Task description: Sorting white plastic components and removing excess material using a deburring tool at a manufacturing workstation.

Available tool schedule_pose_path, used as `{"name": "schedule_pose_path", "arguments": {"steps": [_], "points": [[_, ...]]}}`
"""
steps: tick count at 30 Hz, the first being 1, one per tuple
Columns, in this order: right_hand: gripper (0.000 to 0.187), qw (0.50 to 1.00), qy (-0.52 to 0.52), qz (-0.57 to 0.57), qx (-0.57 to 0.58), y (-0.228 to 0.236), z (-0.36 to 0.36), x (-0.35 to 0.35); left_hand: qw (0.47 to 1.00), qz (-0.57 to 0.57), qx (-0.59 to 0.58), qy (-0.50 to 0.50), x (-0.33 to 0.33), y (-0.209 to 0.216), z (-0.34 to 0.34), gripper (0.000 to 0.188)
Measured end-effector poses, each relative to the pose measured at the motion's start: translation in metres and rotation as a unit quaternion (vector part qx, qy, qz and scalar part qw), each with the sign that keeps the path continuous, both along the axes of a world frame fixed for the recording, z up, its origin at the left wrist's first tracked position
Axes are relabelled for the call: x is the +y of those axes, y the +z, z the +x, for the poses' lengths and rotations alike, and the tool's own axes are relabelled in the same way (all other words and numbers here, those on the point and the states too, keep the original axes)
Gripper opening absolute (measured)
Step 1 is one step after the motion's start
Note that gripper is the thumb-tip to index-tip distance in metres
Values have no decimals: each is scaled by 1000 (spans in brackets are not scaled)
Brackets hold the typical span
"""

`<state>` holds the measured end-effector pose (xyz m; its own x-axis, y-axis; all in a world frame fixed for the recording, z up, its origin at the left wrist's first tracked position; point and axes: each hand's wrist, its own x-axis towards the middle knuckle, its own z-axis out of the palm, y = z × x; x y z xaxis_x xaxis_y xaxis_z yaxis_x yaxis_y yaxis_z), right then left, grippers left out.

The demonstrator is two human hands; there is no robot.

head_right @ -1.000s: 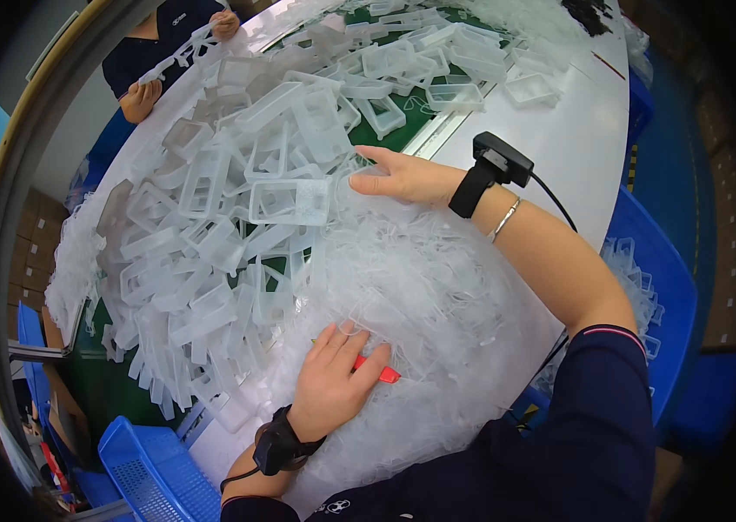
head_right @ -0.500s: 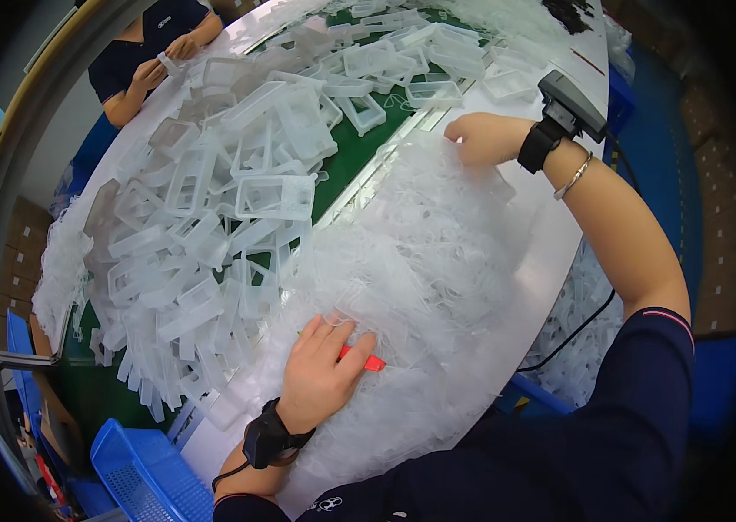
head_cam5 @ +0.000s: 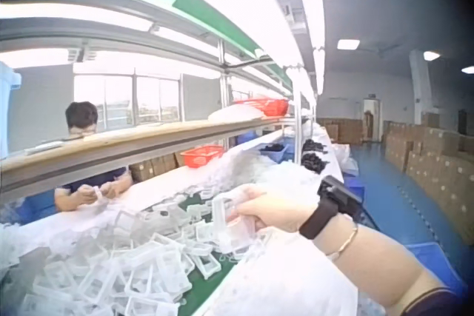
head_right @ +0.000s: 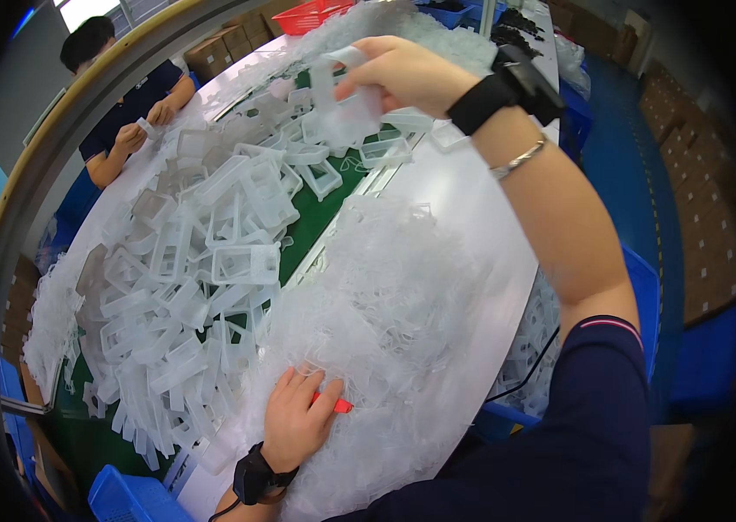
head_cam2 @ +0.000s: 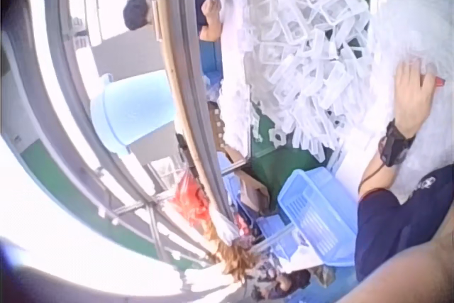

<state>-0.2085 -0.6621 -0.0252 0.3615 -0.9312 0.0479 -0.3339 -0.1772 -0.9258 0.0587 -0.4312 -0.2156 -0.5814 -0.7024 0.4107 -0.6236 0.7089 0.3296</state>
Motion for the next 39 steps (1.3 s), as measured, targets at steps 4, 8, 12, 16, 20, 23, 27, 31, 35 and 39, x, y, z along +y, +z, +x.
{"name": "schedule_pose_path", "arguments": {"steps": [4, 8, 12, 16, 20, 23, 27, 31, 35, 39], "points": [[55, 979, 60, 111, -160, -51, 72, -34, 1000, 5, -13, -3, 0, -1, 5, 39], [60, 905, -287, -277, 148, -141, -1, -116, 1000, -12, -2, 14, 6, 13, -1, 33], [51, 717, -591, -226, 293, -196, -139, -140, 1000, 2, 11, 18, 3, 17, -5, 33], [80, 707, -611, 6, 355, -228, -196, -133, 999, 7, 8, 35, -1, 17, -2, 31], [84, 809, -523, -70, 261, -228, -184, -188, 998, 36, 23, 37, -9, 17, -9, 31], [87, 902, -393, -93, 149, -209, -87, -228, 998, 29, 15, 45, -12, 16, -9, 30], [89, 965, -225, -70, 119, -206, 59, -245, 997, 20, 18, 67, -15, 19, -15, 27], [74, 992, -118, -48, 17, -223, 181, -242, 997, 15, 22, 70, -17, 16, -17, 26], [58, 997, -75, -21, -18, -219, 289, -210, 997, 28, 22, 67, -18, 14, -11, 26], [37, 984, -78, -131, 90, -219, 323, -203, 997, -5, 29, 76, -15, 11, -11, 27]]}}
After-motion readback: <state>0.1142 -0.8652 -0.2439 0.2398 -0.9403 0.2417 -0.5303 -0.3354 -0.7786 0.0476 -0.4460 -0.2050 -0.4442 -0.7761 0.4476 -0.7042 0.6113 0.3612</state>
